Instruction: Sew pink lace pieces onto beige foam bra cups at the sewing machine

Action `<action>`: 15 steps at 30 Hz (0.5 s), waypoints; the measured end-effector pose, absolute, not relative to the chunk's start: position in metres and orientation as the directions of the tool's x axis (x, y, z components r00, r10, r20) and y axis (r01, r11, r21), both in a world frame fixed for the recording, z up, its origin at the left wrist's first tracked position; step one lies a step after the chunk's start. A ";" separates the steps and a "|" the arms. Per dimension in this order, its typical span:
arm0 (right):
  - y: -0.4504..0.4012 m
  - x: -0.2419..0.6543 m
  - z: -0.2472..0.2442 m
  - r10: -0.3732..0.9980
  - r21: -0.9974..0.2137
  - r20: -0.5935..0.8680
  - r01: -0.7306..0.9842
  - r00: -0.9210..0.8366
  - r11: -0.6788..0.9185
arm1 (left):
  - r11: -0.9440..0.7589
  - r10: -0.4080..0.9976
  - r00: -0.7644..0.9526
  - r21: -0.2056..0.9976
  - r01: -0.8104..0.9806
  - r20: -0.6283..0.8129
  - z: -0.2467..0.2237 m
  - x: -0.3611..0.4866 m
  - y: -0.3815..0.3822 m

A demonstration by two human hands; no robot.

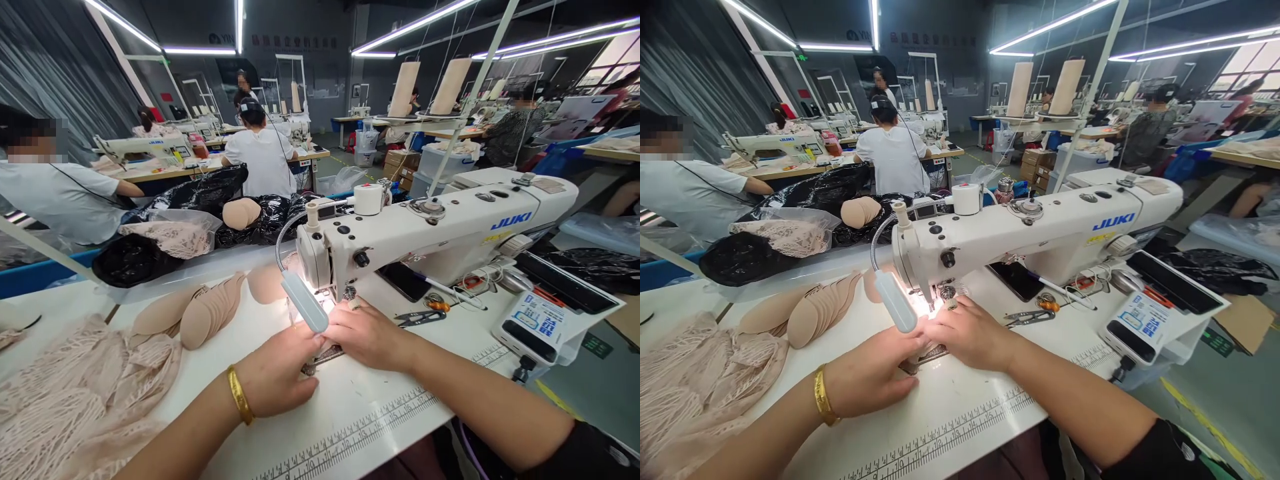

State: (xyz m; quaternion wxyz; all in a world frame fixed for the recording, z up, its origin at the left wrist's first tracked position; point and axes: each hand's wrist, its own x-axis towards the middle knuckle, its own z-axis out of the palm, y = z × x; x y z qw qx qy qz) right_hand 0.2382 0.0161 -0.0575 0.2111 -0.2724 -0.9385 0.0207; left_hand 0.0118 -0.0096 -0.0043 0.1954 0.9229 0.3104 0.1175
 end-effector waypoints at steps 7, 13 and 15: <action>0.030 0.249 -0.068 0.621 -0.141 0.336 0.614 -0.708 0.776 | -0.684 0.721 0.693 0.159 0.712 -0.003 -0.008 0.010 -0.012; 0.024 0.247 -0.061 0.593 -0.171 0.300 0.569 -0.747 0.804 | -0.736 0.677 0.713 0.198 0.648 0.182 -0.025 0.011 -0.006; 0.025 0.247 -0.061 0.619 -0.178 0.289 0.594 -0.731 0.785 | -0.758 0.651 0.710 0.180 0.627 0.267 -0.030 0.008 -0.003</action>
